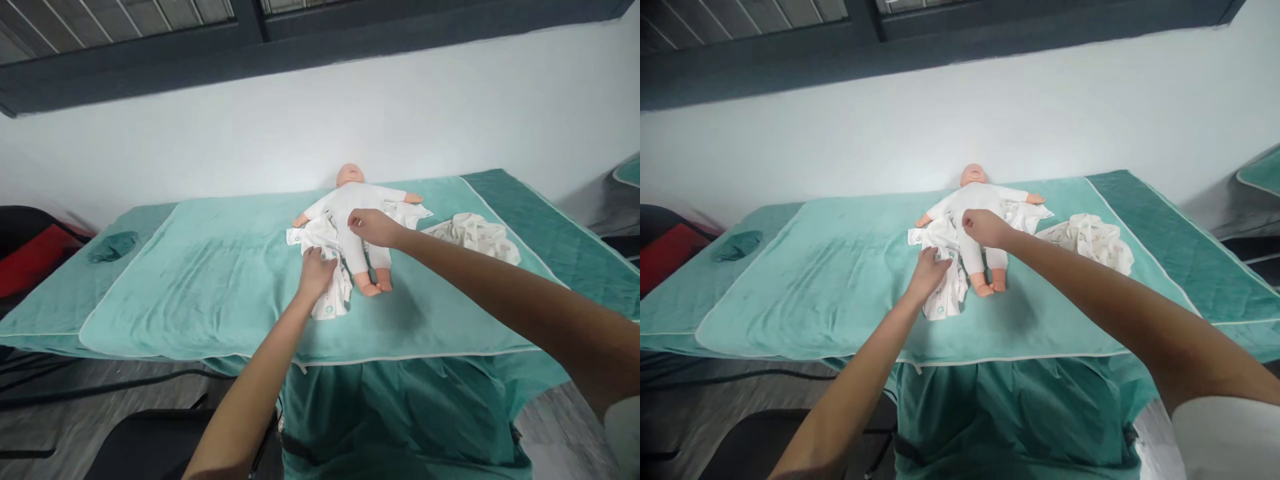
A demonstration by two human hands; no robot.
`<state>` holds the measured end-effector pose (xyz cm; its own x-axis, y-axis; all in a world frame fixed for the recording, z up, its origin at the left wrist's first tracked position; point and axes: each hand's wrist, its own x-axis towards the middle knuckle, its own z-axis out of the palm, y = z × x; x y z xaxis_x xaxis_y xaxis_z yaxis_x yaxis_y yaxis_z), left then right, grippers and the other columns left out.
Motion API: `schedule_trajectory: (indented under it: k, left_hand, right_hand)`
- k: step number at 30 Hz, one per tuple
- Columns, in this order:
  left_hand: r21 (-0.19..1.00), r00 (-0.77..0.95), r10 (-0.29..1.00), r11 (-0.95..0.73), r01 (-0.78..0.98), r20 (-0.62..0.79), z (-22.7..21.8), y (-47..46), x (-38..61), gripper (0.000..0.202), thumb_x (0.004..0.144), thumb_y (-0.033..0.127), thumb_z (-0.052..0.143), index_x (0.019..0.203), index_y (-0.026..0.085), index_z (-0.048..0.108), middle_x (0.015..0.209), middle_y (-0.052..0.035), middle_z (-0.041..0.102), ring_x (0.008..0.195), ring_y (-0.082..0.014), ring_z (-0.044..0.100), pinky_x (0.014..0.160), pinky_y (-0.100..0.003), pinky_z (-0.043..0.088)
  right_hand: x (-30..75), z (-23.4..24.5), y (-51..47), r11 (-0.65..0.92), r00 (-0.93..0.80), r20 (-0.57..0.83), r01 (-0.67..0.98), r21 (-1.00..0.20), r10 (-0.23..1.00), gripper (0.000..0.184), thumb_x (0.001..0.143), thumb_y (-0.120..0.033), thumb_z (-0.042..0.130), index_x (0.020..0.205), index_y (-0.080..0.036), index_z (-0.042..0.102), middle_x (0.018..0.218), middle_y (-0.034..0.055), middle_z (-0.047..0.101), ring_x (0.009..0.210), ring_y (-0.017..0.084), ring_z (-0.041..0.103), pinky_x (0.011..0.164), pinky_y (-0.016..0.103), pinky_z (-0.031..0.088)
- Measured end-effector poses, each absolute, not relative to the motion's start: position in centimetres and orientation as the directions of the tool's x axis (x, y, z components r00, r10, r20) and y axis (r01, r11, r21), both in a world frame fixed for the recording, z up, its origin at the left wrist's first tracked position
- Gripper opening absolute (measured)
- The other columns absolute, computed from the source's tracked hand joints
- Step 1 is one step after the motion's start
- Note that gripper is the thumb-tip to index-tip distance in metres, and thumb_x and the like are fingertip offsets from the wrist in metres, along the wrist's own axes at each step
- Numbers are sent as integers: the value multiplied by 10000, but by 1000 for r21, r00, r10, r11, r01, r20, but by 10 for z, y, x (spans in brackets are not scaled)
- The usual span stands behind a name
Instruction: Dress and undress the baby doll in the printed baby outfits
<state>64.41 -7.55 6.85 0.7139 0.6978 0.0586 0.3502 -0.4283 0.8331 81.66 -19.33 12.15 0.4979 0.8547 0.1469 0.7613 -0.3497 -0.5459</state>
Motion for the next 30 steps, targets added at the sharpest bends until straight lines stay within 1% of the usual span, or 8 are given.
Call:
schedule_trajectory:
  k: [2,4,9,14,17,20,25,30]
  left_hand:
    - [836,700,689,-487,254,188,72,-79,650,343,815,175,649,1156,141,661,1432,-176,585,1428,-286,478,1231,-433,320]
    - [887,718,672,-427,173,184,77,-84,660,358,871,221,613,1222,157,651,1436,-151,596,1406,-263,504,1230,-412,326]
    - [965,717,645,165,206,-263,72,-92,700,592,859,355,691,1392,162,519,1456,-177,585,1251,-287,635,1054,-400,506]
    - [908,776,544,411,85,-319,55,-84,740,501,812,383,756,1245,168,623,1249,-151,722,1059,-261,725,952,-387,575]
    - [887,800,511,459,55,-314,52,-77,752,516,792,440,787,1212,170,656,1122,-136,766,996,-253,741,950,-384,583]
    - [884,818,474,460,86,-326,59,-68,755,534,777,467,799,1204,172,671,1045,-129,777,894,-254,750,902,-402,602]
    - [882,835,454,465,76,-311,80,-31,745,489,804,429,762,1206,169,658,1106,-154,758,798,-258,736,737,-408,626]
    - [910,797,514,400,106,-319,99,39,705,406,849,445,710,1107,133,676,905,-149,764,712,-269,720,682,-448,624]
  right_hand:
    - [840,117,-190,-348,551,261,760,-548,793,267,883,-266,540,1110,-163,635,1168,124,654,1040,269,623,992,416,488]
    - [864,110,-184,-395,619,320,740,-545,717,391,873,-299,568,1225,-128,585,1288,171,587,1175,311,568,1073,459,440]
    - [921,91,-159,-564,777,257,604,-563,575,627,905,-429,572,1393,-48,472,1447,246,477,1376,388,412,1179,518,314]
    - [973,80,-136,-630,841,106,474,-615,530,790,945,-555,512,1516,-48,312,1466,245,508,1362,401,462,1134,511,382]
    - [999,80,-124,-636,831,5,428,-642,556,948,936,-677,486,1563,-33,185,1391,265,583,1279,390,567,1097,494,430]
    - [1013,85,-112,-676,824,-76,404,-616,561,1045,873,-793,496,1546,-34,243,1454,308,519,1304,411,558,1087,491,445]
    - [1011,99,-79,-676,790,-145,396,-622,596,999,882,-757,514,1536,-29,315,1559,290,404,1399,395,481,1141,460,419]
    - [973,116,-14,-595,733,-110,445,-669,672,1177,785,-822,590,1585,-40,224,1575,286,379,1386,423,482,1112,517,453]
